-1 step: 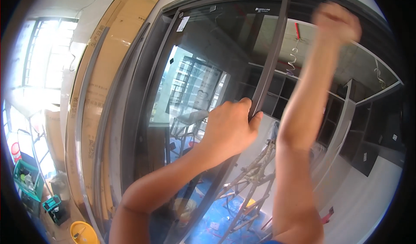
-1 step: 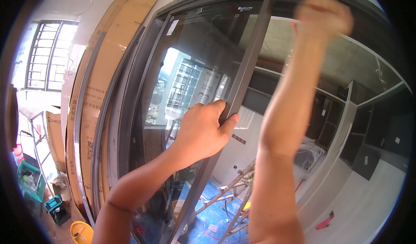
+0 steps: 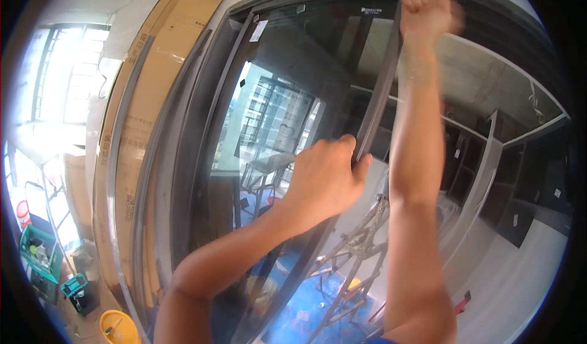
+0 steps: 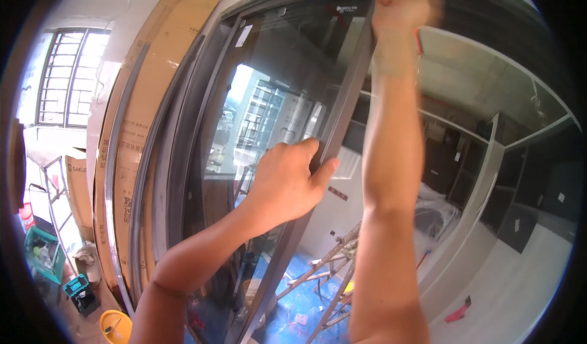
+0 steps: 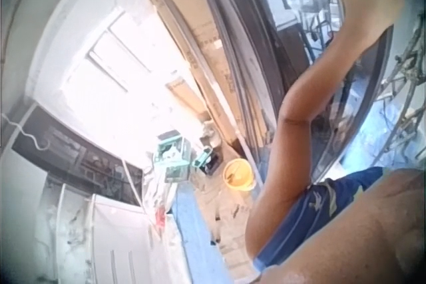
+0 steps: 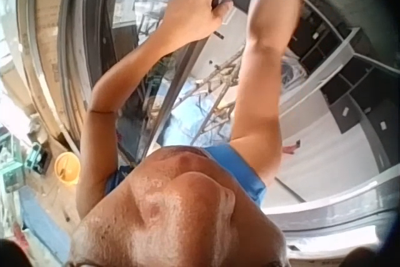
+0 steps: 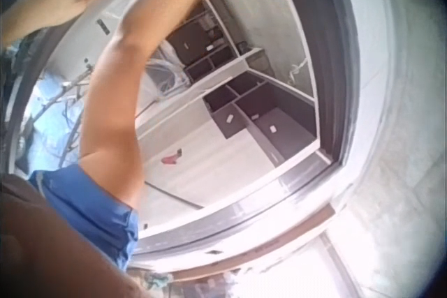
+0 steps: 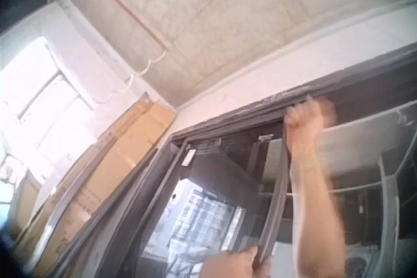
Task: The person installs metal frame components for a sliding glass door by positioning long metal tracks into the door opening and securing a top track piece by hand.
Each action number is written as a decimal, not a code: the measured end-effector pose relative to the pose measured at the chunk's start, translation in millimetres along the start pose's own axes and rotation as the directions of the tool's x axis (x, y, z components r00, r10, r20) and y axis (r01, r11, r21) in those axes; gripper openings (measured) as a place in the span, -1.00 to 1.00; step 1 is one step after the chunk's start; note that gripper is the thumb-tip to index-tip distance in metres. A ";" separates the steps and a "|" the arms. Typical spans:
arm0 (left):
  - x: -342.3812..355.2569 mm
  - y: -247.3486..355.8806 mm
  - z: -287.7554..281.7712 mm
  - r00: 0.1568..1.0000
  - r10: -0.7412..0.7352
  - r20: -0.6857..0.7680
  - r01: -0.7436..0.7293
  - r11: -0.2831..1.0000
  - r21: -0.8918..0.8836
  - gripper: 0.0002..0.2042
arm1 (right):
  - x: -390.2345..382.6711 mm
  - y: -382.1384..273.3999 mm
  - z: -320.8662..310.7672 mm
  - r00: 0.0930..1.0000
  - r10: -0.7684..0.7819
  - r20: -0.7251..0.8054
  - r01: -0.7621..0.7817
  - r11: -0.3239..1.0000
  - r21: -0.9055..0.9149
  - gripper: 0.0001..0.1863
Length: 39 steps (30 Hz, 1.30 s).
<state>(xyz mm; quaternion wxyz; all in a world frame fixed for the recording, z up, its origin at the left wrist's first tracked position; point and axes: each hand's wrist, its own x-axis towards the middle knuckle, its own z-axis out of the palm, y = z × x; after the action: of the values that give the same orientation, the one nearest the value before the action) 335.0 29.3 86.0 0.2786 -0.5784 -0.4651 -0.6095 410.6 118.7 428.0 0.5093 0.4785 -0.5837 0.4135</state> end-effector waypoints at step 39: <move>-137.6 -36.4 -6.3 0.950 -0.123 0.289 0.141 0.989 -0.043 -0.70 | -329.8 -66.9 34.7 0.987 -0.106 -0.124 0.085 0.983 -0.163 -0.56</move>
<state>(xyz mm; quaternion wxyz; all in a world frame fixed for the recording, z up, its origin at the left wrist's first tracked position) 324.4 11.4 -54.9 0.1488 -0.6363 -0.5185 -0.5515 476.9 117.0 96.2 0.6023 0.4358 -0.5558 0.3721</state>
